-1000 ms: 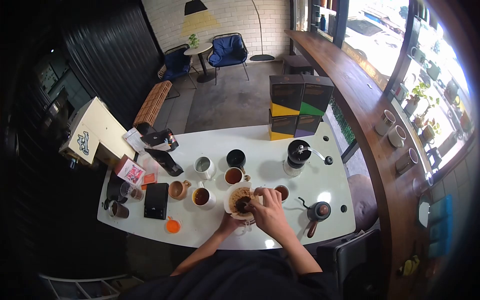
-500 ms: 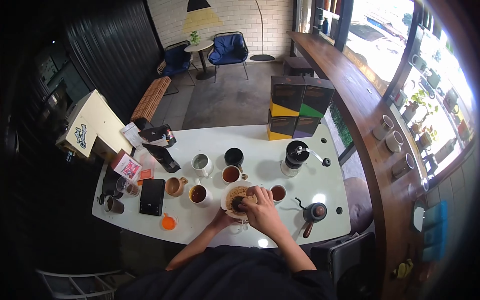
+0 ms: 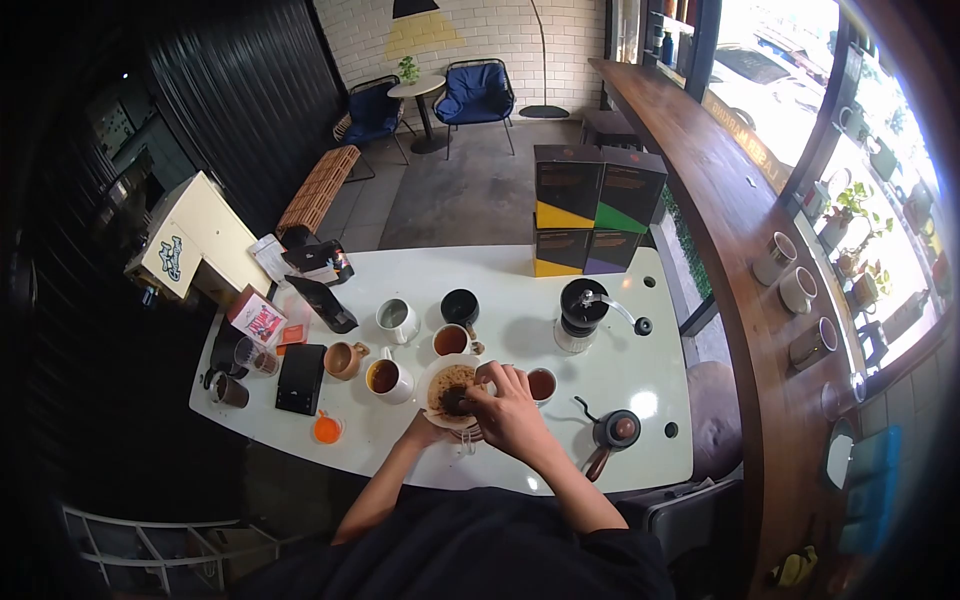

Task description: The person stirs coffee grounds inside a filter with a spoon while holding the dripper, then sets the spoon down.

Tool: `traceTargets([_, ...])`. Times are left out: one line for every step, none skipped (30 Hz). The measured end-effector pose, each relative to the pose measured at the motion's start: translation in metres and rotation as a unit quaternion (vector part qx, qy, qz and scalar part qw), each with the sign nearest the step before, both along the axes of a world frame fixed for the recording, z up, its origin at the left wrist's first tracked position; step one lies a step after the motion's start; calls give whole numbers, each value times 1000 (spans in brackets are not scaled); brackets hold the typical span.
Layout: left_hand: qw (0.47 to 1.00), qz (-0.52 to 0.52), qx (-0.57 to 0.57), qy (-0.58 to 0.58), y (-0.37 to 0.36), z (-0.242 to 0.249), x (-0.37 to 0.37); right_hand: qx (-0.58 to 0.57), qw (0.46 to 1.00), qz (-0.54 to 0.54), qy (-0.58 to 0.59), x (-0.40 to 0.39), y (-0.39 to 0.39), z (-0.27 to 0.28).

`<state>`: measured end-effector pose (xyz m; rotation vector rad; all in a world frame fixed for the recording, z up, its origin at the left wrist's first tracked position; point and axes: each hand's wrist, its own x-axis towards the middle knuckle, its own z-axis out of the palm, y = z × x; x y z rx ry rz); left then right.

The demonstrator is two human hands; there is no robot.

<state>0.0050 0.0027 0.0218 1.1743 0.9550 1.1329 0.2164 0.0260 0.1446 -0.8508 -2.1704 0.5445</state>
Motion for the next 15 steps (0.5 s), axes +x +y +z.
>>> traceTargets([1000,4,-1,4,1,-7,-2,-1,1000,4,4,0,1,0])
traceTargets([1000,9,-2,20,3,-18,-5,20,1000,-3,-2,1,2,1])
traceTargets([999,14,-2,35,1,-20,-5,41,999,-8,-9,1,3,2])
traceTargets([999,19,-2,34,-2,-22,-5,68,997,-20,-24,-1,3,6])
traceTargets([999,22,-3,32,-2,-24,-5,70,997,-16,-25,-1,4,9])
traceTargets([999,23,-4,31,-1,-19,-3,53,998,1,-30,-1,5,10])
traceTargets([999,23,-2,32,-1,-15,-2,35,999,17,-33,-1,5,10])
traceTargets([999,24,-15,38,-1,-11,-1,-3,999,36,-27,-1,7,8])
traceTargets([998,24,-28,43,-2,-9,-1,-3,999,34,-25,-1,8,5])
traceTargets([999,21,-46,2,-3,-15,-3,-5,1000,27,-5,-1,8,3])
traceTargets([999,21,-47,2,-3,-17,-4,-7,1000,21,14,-1,9,1])
traceTargets([998,22,-41,36,-2,-19,-6,-8,1000,22,13,-3,9,2])
traceTargets([997,24,-36,69,-4,-21,-7,17,1000,9,-12,-4,7,4])
traceTargets([997,27,-37,69,-6,-23,-7,42,998,-3,-36,-5,6,6])
traceTargets([996,20,-30,82,-6,-22,-8,43,998,-1,-36,-5,6,8])
